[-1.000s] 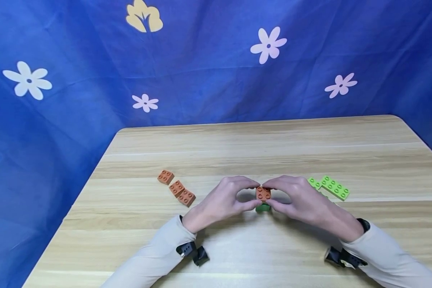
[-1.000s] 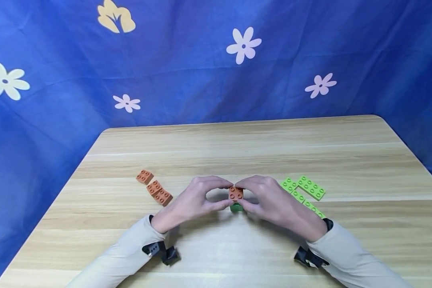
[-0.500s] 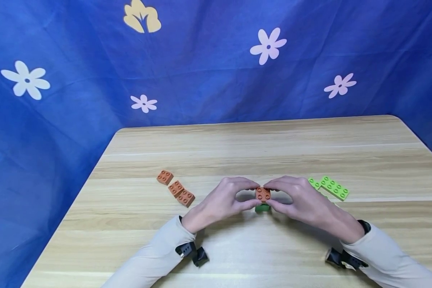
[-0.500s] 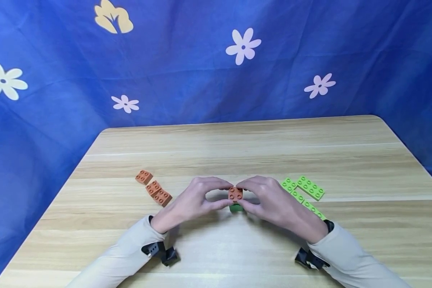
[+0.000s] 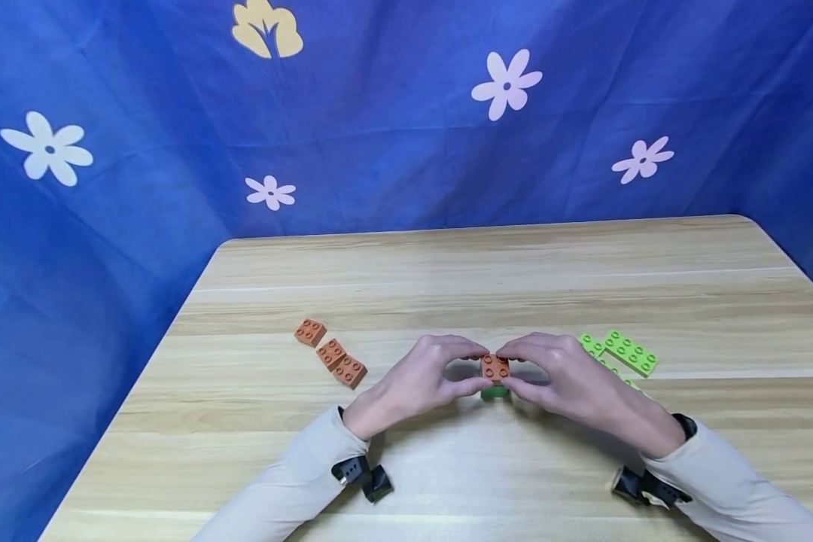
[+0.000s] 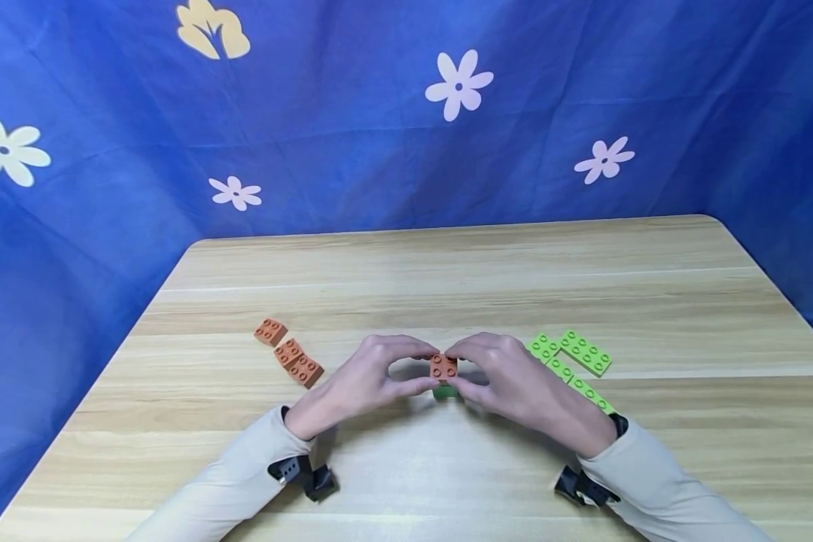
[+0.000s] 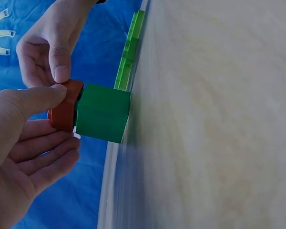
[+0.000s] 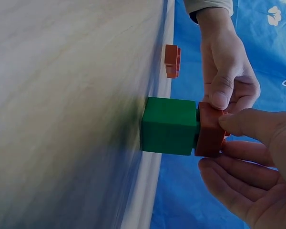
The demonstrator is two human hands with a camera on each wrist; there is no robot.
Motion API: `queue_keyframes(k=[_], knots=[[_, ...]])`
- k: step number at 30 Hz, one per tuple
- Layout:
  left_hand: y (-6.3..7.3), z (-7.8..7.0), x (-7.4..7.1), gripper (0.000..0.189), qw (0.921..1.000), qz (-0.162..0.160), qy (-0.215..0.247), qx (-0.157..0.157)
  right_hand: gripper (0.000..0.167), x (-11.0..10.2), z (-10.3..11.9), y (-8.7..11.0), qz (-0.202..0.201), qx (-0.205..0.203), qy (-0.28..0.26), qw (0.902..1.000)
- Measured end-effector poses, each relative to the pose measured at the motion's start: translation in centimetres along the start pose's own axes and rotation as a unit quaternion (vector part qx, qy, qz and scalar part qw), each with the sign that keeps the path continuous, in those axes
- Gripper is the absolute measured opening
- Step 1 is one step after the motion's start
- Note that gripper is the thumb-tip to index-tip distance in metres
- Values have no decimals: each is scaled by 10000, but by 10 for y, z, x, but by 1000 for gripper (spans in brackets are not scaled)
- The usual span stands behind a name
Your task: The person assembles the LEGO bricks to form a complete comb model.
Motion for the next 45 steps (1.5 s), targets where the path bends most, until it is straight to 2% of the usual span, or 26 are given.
queue_keyframes(k=[13,22,28,32,39,45], knots=[[1,1,3,29,9997,-28,221,-100,16,1,4,1,-194,-529,116,9983],[0,2,3,28,9996,2,178,-233,13,2,3,1,-87,-488,159,9986],[-1,2,4,29,9993,3,211,-302,14,1,2,3,-190,-569,72,9982],[-1,3,5,29,9990,-4,299,-337,16,1,1,5,-285,-484,81,9984],[-2,6,6,30,9972,79,460,-579,19,0,0,7,-322,-382,117,9987],[-3,8,8,33,9962,113,497,-710,25,-11,-6,15,-408,-249,293,9984]])
Point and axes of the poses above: each hand's wrist, its own y-axis away from the middle knuckle, its own x-axis out of the palm, z = x × y, the point moved 7 cm from there along -y, towards the middle knuckle, and after that the axes turned 12 degrees about z, right-handed, at the moved point
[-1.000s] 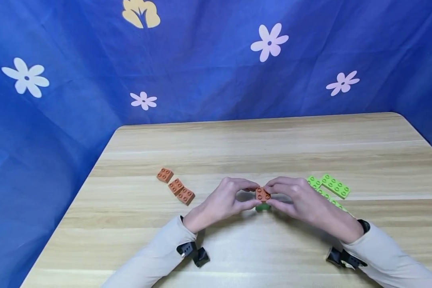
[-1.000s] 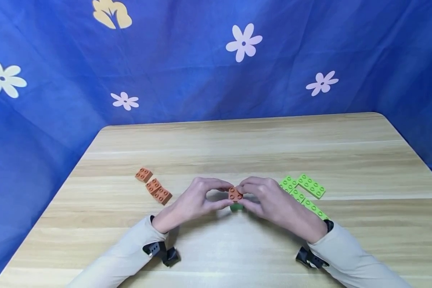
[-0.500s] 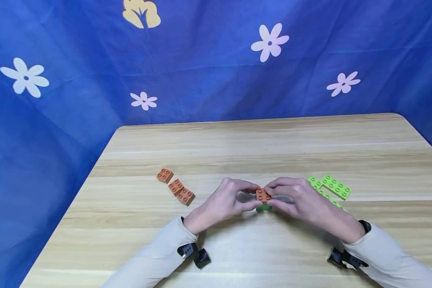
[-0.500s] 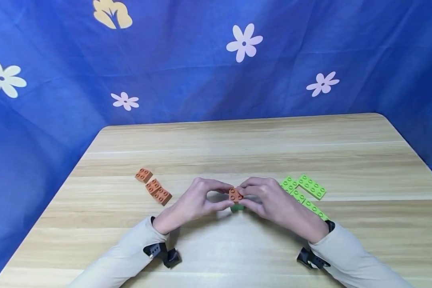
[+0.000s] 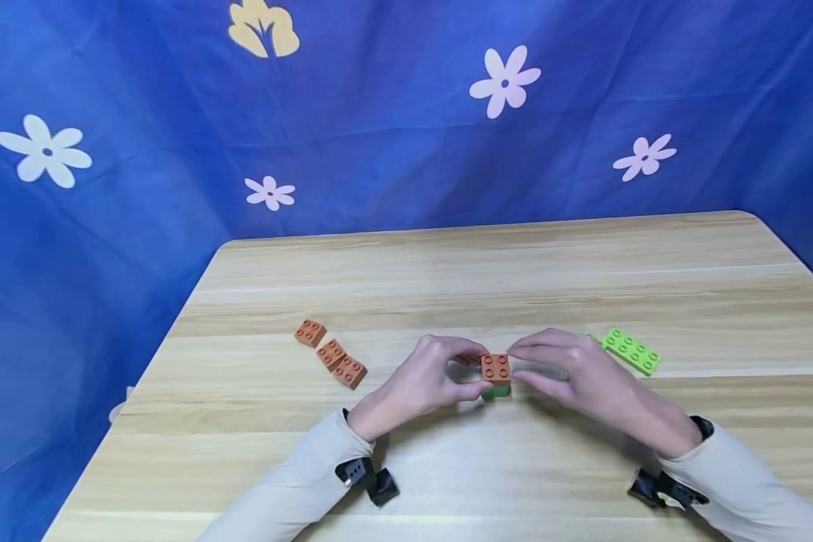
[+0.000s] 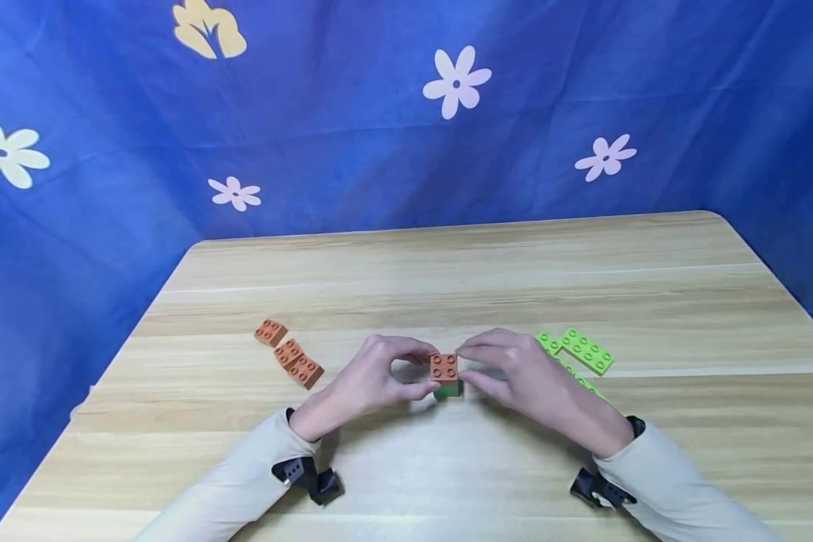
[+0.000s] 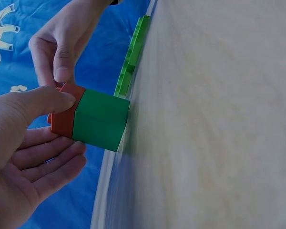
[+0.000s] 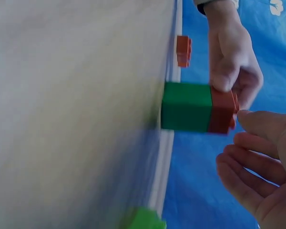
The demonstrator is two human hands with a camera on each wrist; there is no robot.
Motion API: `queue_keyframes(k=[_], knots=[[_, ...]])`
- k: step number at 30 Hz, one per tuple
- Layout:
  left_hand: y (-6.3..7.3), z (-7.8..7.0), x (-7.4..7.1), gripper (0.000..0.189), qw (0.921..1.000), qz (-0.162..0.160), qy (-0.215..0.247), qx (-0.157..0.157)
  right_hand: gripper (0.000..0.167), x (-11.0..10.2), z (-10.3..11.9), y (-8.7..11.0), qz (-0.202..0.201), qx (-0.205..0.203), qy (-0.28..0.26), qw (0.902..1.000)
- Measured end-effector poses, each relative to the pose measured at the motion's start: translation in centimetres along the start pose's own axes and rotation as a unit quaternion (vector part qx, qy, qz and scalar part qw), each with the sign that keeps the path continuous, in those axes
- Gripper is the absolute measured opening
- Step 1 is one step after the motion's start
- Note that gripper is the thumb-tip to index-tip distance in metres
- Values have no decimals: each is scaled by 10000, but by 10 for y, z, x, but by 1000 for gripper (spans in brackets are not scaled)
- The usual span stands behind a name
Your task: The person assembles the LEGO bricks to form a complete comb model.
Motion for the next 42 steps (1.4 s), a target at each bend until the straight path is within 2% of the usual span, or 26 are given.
queue_keyframes(k=[6,12,28,36,42], knots=[[0,0,0,33,10000,-44,-13,-49,21,-19,-15,20,-122,565,464,9973],[-1,1,0,33,10000,8,46,-83,34,-33,-32,44,-137,1238,900,9881],[2,0,1,30,10000,14,81,-18,37,-40,-49,74,12,1776,1272,9758],[0,-1,2,31,9999,102,39,-57,34,-45,-56,85,30,2130,1560,9645],[1,0,0,31,10000,72,-2,-54,35,-48,-57,93,71,2401,1578,9578]])
Point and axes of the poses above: each hand's wrist, its own y-axis away from the middle knuckle, its own x-axis out of the palm, z = x × y, the point moved 7 cm from there along -y, towards the middle knuckle, and after that the axes turned 12 degrees about z, right-handed, at the moved point
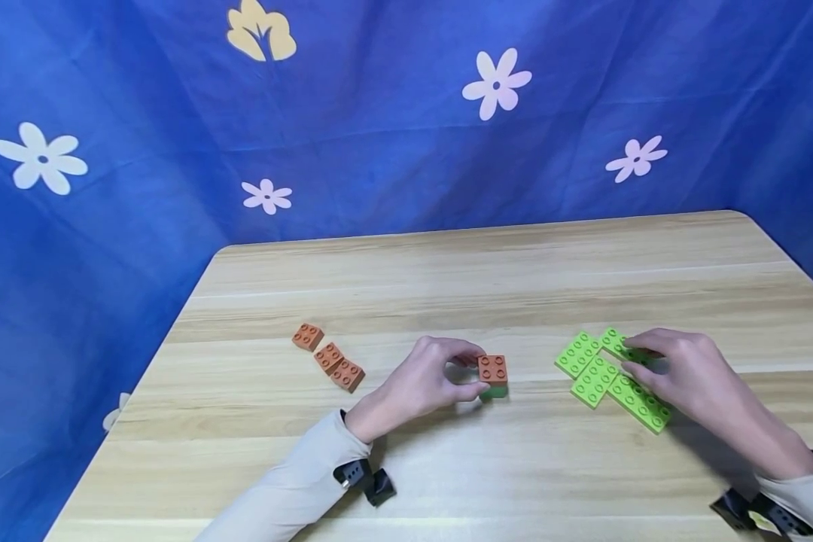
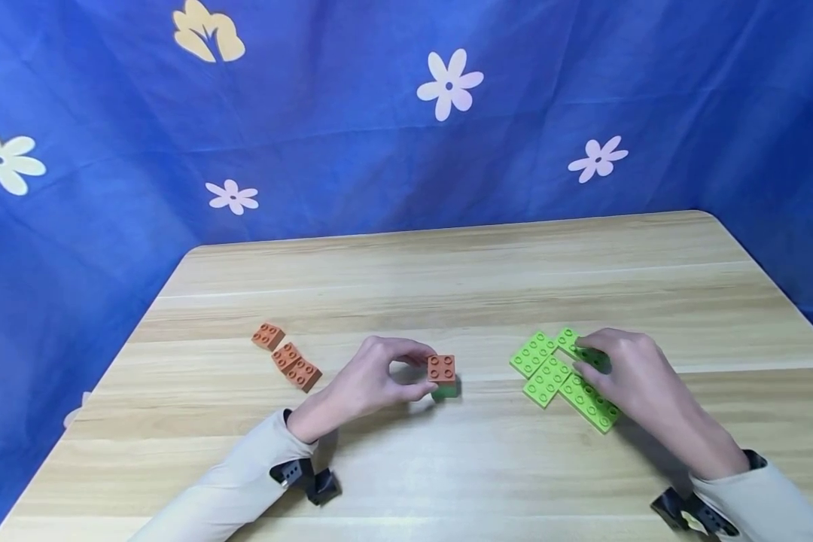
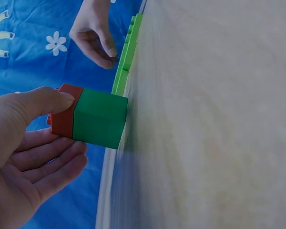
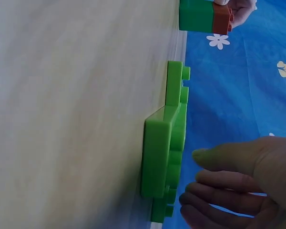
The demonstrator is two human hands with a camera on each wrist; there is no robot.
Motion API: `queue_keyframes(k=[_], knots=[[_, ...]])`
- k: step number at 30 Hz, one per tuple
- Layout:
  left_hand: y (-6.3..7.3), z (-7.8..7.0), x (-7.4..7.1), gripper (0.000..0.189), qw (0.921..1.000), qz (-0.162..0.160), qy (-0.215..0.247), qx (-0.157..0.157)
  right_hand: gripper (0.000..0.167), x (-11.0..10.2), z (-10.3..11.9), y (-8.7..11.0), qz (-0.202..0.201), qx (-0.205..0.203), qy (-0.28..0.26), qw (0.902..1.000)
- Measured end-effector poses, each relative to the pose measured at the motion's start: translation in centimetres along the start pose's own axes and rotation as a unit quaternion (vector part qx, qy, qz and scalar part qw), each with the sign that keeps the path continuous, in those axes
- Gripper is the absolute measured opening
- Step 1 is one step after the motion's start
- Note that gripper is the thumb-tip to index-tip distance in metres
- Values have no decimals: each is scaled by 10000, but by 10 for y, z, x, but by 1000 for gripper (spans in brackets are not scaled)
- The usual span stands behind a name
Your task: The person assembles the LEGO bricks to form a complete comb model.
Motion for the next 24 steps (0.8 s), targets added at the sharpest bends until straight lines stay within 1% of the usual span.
queue_keyframes(k=[3,6,11,16,24], knots=[[0,0,0,31,10000,8,32,21,34,0,-4,4,114,200,-12,9997],[0,0,0,32,10000,10,53,27,28,0,-6,7,213,343,-67,9992],[0,0,0,31,10000,-29,55,39,19,2,0,12,382,508,-195,9978],[0,0,-1,31,9999,-40,72,86,22,2,6,16,368,473,-84,9982],[-1,0,0,31,9999,-46,74,121,35,3,14,21,372,142,178,9990]])
Point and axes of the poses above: each hand's wrist, its own y-axis away from the middle knuckle, its own x-axis out of the palm, z = x × y, the point moved 7 cm from there along -y, towards the middle knuckle, and after that the axes turned 12 degrees about z, right-handed, at the moved point
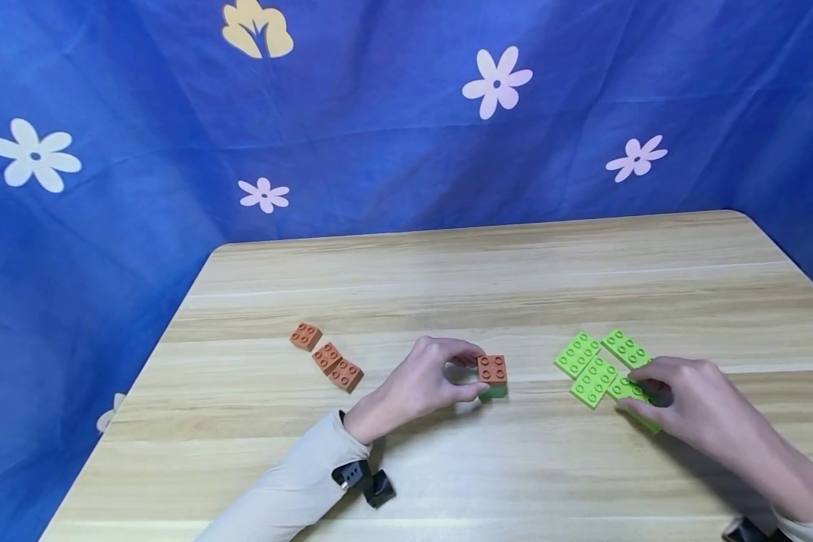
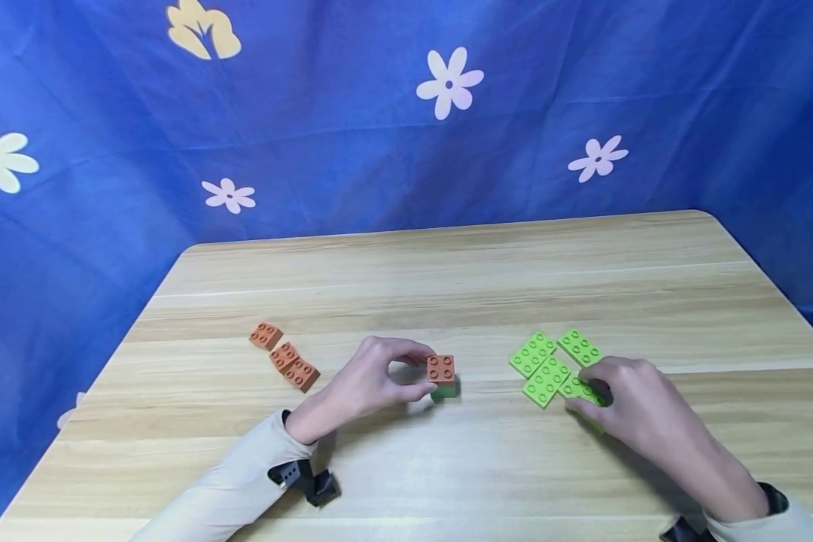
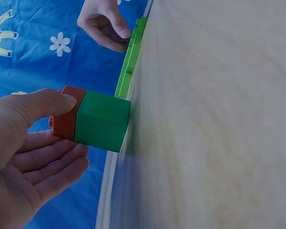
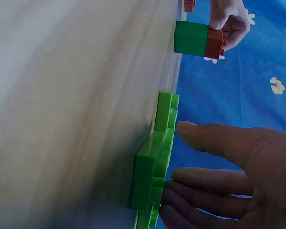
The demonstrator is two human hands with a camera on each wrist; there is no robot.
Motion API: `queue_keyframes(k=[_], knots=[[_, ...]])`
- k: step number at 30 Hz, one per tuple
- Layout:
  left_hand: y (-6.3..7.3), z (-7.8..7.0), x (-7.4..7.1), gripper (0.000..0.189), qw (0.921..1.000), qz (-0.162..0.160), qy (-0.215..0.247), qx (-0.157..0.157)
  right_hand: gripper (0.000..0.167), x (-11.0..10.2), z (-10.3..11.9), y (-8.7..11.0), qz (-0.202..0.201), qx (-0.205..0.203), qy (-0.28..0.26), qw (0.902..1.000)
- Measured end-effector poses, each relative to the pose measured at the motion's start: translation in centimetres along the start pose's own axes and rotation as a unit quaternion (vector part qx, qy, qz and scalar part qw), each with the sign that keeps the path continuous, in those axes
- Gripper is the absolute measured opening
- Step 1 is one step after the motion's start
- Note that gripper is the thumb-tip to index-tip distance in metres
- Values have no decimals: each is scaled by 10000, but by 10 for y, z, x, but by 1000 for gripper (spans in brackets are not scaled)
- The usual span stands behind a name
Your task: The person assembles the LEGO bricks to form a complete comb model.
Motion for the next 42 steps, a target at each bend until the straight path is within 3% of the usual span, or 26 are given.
queue_keyframes(k=[5,9,12,18,25,32,42], knots=[[0,-1,-1,30,10000,-27,-6,17,38,3,-1,2,413,457,84,9981],[1,0,-1,30,10000,-27,20,29,41,9,-6,5,1065,1058,97,9886],[1,-1,-1,30,10000,-29,32,51,43,11,-8,6,1327,1263,70,9831],[1,-1,-1,31,10000,-34,16,69,51,15,-9,8,1513,1376,107,9788],[1,-2,-1,33,9999,-46,-53,82,41,16,-7,8,1450,1382,102,9797],[1,-2,-1,31,9999,-53,-13,121,43,13,-9,7,1412,1585,101,9772],[1,-1,0,31,9999,-70,15,136,44,2,-5,2,1436,1524,152,9777]])
Point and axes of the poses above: each hand's wrist, its own y-axis away from the middle knuckle, its own x-axis out of the palm, z = x × y, the point moved 7 cm from there along -y, towards the middle knuckle, and after that the axes turned 12 degrees about z, right-handed, at the moved point
